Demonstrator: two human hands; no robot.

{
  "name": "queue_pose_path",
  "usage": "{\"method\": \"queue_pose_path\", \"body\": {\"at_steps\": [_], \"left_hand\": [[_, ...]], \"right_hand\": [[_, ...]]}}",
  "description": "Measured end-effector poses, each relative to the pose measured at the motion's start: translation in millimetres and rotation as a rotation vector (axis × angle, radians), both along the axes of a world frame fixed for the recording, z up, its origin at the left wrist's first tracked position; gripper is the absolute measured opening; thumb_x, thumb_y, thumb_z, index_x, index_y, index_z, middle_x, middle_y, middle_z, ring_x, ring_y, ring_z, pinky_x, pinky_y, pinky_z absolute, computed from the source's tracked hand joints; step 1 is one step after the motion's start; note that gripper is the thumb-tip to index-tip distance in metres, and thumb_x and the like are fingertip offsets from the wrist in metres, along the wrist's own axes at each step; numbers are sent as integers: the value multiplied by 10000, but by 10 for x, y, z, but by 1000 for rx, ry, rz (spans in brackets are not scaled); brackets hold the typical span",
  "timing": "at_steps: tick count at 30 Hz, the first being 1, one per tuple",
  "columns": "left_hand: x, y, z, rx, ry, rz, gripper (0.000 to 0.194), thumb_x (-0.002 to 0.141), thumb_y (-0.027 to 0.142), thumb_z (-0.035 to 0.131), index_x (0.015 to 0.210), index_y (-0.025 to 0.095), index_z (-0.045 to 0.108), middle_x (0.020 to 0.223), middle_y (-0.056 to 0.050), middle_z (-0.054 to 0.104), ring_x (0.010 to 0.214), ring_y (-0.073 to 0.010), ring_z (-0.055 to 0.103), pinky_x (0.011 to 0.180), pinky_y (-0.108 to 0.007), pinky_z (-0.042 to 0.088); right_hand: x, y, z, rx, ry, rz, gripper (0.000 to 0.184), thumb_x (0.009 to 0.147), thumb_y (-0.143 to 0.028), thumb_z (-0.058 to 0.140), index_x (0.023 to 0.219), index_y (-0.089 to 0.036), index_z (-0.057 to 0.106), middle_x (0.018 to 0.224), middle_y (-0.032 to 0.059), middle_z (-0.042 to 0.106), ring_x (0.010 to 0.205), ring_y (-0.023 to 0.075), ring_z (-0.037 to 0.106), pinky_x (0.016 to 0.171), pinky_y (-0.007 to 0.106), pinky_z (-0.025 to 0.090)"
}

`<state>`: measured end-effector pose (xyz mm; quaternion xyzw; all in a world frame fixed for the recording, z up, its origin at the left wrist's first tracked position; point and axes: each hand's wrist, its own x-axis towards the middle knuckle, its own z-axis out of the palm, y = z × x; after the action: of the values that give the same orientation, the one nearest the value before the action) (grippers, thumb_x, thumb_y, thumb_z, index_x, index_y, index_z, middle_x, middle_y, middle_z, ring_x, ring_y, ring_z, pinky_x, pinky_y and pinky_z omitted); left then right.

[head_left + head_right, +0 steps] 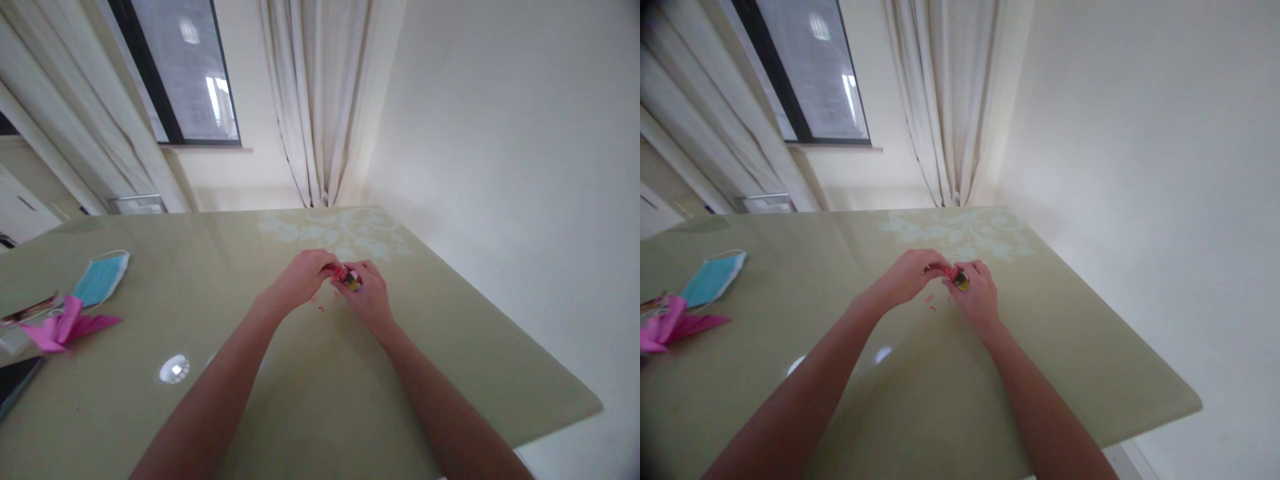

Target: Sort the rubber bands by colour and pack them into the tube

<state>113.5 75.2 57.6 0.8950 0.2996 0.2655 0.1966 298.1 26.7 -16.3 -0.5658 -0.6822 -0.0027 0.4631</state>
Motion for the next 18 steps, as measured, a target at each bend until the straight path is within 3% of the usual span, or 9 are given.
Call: {"method": "queue_pose_path", "body": {"at_steps": [6, 12, 18], "left_hand": [[20, 8, -42, -20, -49, 101, 92, 925, 162, 658, 925, 204, 740, 859, -9, 796, 807, -175, 715, 736, -260, 492], [57, -18, -10, 108, 69, 138, 152, 961, 186, 623, 927, 211, 769, 913, -26, 801, 868, -197, 708, 807, -298, 495], [24, -7, -19, 171, 124, -31, 214, 950, 139, 594, 983, 234, 784, 992, -58, 774, 991, -220, 692, 948, -342, 515]], "right_hand": [[-40, -23, -5, 23, -53, 21, 260, 893, -389, 768, 1105, -248, 712, 999, 88, 685, 973, 278, 659, 871, 414, 536], [-52, -28, 5, 8, -8, 15, 249, 889, -402, 770, 1070, -241, 714, 988, 81, 693, 938, 266, 652, 842, 394, 529], [-45, -31, 53, 5, 52, 0, 255, 893, -422, 757, 1067, -238, 727, 979, 83, 695, 903, 256, 660, 831, 391, 534]]}}
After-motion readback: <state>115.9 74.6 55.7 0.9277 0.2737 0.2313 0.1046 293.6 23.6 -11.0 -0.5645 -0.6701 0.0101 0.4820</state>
